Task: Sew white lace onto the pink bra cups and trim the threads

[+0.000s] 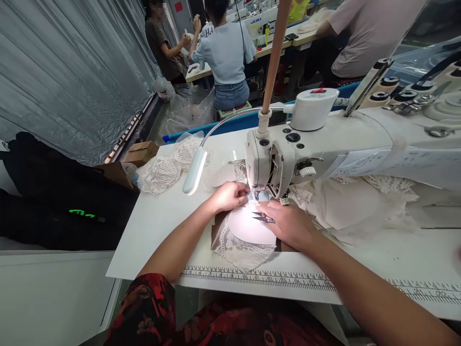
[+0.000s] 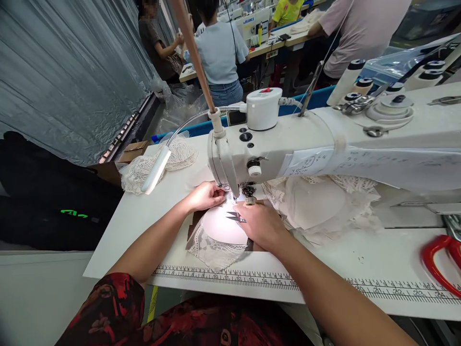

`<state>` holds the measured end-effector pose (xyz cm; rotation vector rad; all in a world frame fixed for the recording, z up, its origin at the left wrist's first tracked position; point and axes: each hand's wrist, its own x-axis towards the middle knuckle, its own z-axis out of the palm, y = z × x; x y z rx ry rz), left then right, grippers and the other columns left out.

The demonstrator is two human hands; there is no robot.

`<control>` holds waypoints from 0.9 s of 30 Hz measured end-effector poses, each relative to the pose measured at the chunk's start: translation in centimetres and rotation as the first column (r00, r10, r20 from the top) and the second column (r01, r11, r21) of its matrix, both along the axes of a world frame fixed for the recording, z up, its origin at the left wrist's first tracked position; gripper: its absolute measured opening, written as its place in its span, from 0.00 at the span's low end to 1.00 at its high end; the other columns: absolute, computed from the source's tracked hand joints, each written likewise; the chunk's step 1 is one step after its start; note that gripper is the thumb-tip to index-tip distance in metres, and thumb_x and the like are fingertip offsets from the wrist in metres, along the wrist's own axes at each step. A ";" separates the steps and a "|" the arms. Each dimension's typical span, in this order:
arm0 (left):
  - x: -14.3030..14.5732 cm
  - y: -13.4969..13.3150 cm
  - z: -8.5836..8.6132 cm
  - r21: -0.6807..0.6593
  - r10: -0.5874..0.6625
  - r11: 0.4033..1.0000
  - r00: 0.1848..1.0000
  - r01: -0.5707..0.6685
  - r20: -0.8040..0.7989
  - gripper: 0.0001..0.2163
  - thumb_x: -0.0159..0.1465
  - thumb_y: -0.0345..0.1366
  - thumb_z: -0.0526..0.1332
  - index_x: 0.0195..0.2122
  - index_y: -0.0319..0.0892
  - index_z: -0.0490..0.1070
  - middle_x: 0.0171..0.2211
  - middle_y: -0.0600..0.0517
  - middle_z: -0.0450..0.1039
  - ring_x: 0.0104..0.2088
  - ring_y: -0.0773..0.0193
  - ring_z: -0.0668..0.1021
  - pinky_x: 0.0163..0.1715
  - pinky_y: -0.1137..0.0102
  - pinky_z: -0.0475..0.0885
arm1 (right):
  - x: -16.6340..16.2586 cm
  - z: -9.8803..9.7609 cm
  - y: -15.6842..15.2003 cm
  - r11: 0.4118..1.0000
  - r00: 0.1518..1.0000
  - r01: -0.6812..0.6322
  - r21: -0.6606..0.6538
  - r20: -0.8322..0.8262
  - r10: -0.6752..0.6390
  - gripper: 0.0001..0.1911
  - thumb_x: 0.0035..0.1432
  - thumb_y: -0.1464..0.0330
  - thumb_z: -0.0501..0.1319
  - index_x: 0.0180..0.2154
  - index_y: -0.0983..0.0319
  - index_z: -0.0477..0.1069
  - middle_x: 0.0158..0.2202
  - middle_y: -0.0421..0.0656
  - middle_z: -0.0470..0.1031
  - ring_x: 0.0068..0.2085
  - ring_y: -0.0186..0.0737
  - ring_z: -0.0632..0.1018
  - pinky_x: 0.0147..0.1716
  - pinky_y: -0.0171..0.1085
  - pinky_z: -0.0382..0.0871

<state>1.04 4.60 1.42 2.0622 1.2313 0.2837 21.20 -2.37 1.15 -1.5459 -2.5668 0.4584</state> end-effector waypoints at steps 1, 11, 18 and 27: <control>-0.2 -0.1 0.3 0.043 0.028 0.999 1.000 -0.028 -0.014 0.09 0.56 0.29 0.59 0.37 0.36 0.74 0.24 0.55 0.71 0.26 0.67 0.72 0.30 0.74 0.67 | 0.0 0.0 0.0 1.000 1.000 0.004 -0.001 0.001 -0.004 0.19 0.57 0.70 0.56 0.49 0.57 0.73 0.40 0.44 0.78 0.36 0.41 0.76 0.32 0.35 0.62; -1.1 -3.7 1.5 0.428 -0.151 0.895 0.988 0.129 0.019 0.11 0.63 0.29 0.53 0.44 0.40 0.72 0.43 0.46 0.75 0.45 0.59 0.76 0.46 0.66 0.72 | -0.2 0.2 0.0 0.998 0.998 0.058 -0.015 -0.007 -0.058 0.16 0.56 0.69 0.55 0.46 0.56 0.74 0.38 0.42 0.78 0.33 0.40 0.75 0.29 0.34 0.59; -0.7 -2.4 -1.2 0.474 -0.196 0.845 0.969 0.246 -0.153 0.16 0.66 0.36 0.54 0.51 0.32 0.70 0.50 0.38 0.73 0.51 0.54 0.75 0.51 0.61 0.72 | -0.3 0.0 0.1 0.999 0.998 0.046 0.019 0.049 -0.046 0.18 0.57 0.69 0.55 0.49 0.56 0.72 0.36 0.43 0.77 0.32 0.40 0.74 0.29 0.35 0.57; -0.3 -1.3 -1.1 0.460 -0.207 0.851 0.966 0.255 -0.151 0.15 0.67 0.37 0.53 0.49 0.34 0.71 0.45 0.41 0.74 0.46 0.56 0.76 0.46 0.63 0.74 | -0.4 -0.6 0.2 0.997 0.992 0.063 0.050 0.105 -0.068 0.20 0.57 0.69 0.54 0.52 0.56 0.71 0.38 0.45 0.77 0.31 0.41 0.73 0.24 0.36 0.50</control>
